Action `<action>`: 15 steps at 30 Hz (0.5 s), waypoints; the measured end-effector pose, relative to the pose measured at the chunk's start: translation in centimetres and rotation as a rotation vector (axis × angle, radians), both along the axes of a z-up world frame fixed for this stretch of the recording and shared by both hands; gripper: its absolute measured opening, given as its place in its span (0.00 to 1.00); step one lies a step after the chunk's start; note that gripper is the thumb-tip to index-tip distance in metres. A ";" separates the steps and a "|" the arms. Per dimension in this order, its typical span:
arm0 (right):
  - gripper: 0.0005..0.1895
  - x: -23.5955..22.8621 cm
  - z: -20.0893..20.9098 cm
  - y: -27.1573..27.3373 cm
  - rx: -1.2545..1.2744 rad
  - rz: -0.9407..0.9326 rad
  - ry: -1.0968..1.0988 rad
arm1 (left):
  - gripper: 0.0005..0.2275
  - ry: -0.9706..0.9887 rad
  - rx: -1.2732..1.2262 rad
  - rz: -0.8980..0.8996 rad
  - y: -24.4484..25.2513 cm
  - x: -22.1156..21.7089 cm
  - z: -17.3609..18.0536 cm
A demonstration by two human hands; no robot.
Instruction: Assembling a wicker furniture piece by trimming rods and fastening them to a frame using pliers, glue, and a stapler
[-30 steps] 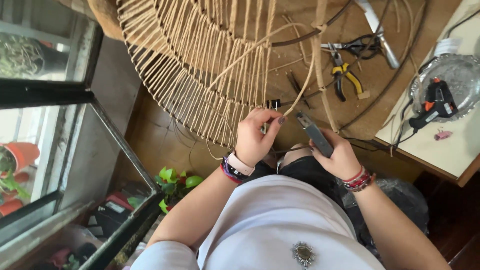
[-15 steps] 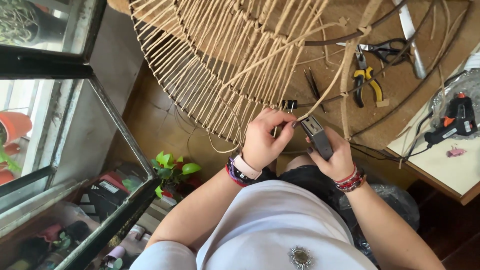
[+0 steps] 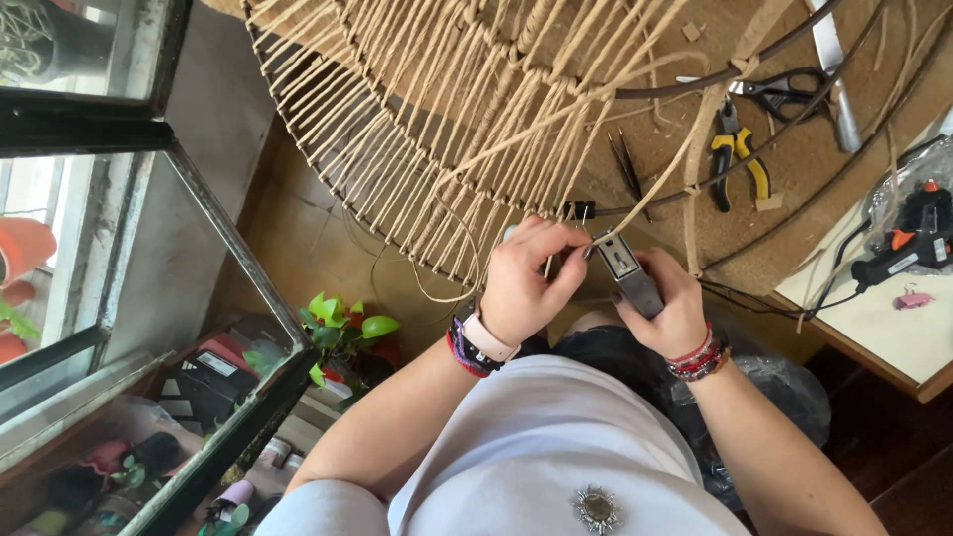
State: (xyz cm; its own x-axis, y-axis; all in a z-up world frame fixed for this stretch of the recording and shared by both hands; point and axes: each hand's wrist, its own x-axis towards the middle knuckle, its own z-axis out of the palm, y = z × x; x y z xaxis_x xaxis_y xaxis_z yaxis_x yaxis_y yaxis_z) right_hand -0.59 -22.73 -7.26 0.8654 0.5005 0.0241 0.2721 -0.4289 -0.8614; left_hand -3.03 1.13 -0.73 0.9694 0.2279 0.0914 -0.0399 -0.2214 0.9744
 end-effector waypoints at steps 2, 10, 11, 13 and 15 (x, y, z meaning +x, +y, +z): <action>0.15 0.0 -0.6 -0.2 -0.012 -0.006 -0.010 | 0.03 0.005 -0.002 0.002 -0.1 0.0 -0.3; 0.10 -0.6 -2.2 -0.8 -0.132 -0.041 -0.089 | 0.03 0.059 -0.035 0.028 0.0 0.2 -0.4; 0.09 -0.8 -2.6 -1.0 -0.129 -0.050 -0.087 | 0.03 0.075 -0.054 0.025 0.0 0.2 -0.1; 0.08 -0.4 -1.6 -0.3 -0.127 -0.061 -0.085 | 0.03 0.092 -0.073 0.021 -0.1 0.3 0.1; 0.19 0.8 1.4 1.6 0.010 0.027 0.027 | 0.03 0.106 -0.097 0.026 -0.1 0.3 0.0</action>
